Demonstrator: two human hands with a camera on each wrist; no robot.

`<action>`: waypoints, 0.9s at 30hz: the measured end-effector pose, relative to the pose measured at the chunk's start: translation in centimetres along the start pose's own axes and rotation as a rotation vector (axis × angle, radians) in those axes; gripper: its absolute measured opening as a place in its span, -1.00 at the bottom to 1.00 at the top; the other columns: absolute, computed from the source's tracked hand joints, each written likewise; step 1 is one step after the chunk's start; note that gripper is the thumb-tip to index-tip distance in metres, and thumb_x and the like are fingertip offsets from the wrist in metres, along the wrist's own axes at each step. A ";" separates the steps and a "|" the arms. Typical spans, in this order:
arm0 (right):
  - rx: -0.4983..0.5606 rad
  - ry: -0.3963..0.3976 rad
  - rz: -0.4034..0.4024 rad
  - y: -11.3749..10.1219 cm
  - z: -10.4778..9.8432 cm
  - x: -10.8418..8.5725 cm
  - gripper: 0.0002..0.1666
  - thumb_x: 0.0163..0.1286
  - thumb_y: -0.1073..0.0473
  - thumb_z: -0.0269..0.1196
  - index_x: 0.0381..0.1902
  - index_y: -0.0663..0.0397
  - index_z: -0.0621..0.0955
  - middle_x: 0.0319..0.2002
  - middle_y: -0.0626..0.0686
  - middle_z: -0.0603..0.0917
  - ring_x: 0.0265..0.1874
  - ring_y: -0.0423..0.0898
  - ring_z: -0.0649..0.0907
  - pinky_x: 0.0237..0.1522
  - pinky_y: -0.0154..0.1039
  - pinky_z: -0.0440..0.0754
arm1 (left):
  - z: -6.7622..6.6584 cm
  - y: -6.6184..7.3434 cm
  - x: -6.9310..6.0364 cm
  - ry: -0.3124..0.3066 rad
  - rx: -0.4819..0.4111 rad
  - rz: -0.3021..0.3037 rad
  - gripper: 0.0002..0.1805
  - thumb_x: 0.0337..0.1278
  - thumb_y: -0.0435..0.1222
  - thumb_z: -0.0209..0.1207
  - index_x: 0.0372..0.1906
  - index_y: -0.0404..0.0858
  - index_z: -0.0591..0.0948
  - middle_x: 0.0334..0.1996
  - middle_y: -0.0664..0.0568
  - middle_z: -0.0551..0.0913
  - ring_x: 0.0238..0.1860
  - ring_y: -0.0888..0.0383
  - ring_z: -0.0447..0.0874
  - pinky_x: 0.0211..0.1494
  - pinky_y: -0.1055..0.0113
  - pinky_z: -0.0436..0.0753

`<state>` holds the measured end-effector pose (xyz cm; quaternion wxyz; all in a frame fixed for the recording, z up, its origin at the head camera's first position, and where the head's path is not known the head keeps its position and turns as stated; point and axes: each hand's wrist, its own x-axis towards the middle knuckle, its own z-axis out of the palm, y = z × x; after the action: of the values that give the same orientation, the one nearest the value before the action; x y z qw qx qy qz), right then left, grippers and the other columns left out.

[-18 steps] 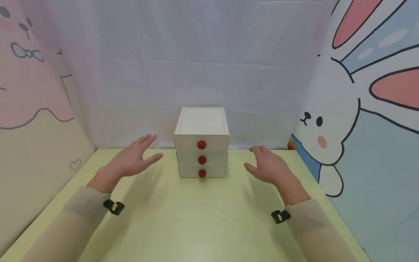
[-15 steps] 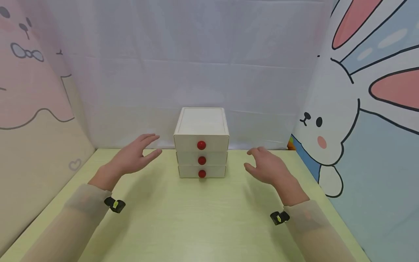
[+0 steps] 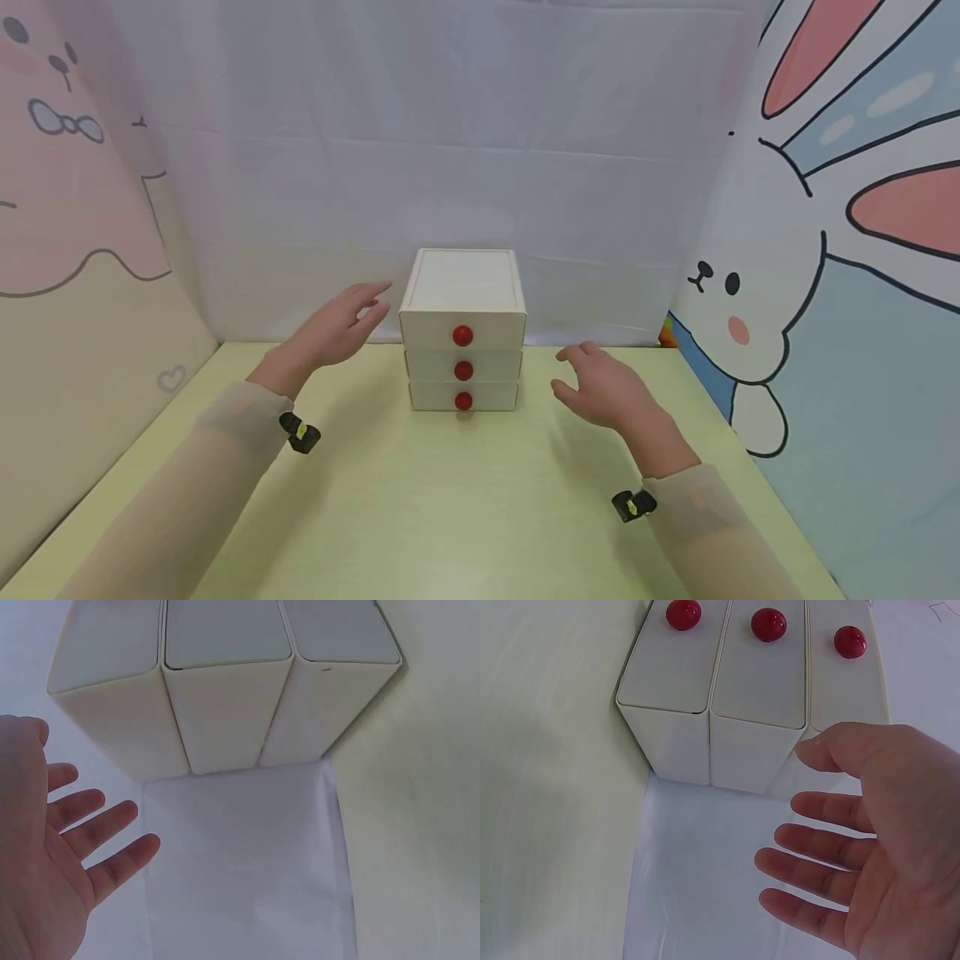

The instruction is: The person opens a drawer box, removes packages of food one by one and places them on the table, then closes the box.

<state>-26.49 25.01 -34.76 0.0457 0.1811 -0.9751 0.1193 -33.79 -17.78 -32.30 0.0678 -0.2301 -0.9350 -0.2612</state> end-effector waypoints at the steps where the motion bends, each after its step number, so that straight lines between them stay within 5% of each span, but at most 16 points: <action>1: -0.002 -0.001 0.001 0.0 0.0 0.0 -0.40 0.61 -0.06 0.30 0.41 0.18 0.59 0.37 0.32 0.61 0.07 0.21 0.77 0.12 0.27 0.76 | 0.1 0.2 0.5 0.001 -0.008 0.010 -0.32 0.83 0.03 -0.18 0.78 -0.16 0.19 0.73 -0.17 0.25 0.64 -0.23 0.38 0.70 -0.24 0.34; 7: 0.001 -0.008 -0.002 -0.3 0.1 -0.1 -0.41 0.62 -0.06 0.28 0.41 0.17 0.59 0.35 0.29 0.62 0.10 0.21 0.77 0.13 0.25 0.76 | 0.5 1.2 3.4 0.006 -0.098 0.051 -0.35 0.84 -0.04 -0.23 0.77 -0.21 0.21 0.74 -0.16 0.25 0.76 -0.16 0.16 0.80 -0.14 0.19; 18: 0.063 0.026 -0.054 -2.3 0.6 0.0 -0.49 0.64 -0.02 0.26 0.40 0.09 0.61 0.32 0.17 0.67 0.20 0.19 0.76 0.14 0.21 0.78 | 0.9 1.3 6.9 -0.038 -0.250 -0.044 -0.35 0.82 0.00 -0.23 0.75 -0.16 0.28 0.76 -0.13 0.22 0.80 -0.15 0.07 0.83 -0.11 0.12; 23: 0.115 0.094 -0.092 -3.5 1.5 0.5 -0.56 0.65 0.04 0.25 0.35 0.07 0.63 0.30 0.12 0.72 0.15 0.14 0.78 0.10 0.16 0.80 | 1.3 1.0 7.4 -0.088 -0.298 -0.132 -0.34 0.78 0.11 -0.18 0.79 0.10 0.22 0.79 0.01 0.17 0.73 -0.13 0.24 0.70 -0.19 0.37; 27: 0.164 0.154 -0.132 -4.6 2.2 1.4 -0.56 0.65 0.05 0.24 0.35 0.11 0.63 0.27 0.12 0.73 0.09 0.09 0.80 0.04 0.12 0.81 | 2.0 0.8 7.6 -0.084 -0.330 -0.188 -0.36 0.74 0.17 -0.20 0.77 0.30 0.21 0.78 0.09 0.19 0.39 -0.21 0.53 0.48 -0.20 0.51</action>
<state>-26.25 19.77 -35.67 0.1131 0.2382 -0.9417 0.2090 -40.20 -13.13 -31.72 -0.0348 -0.1606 -0.8989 -0.4063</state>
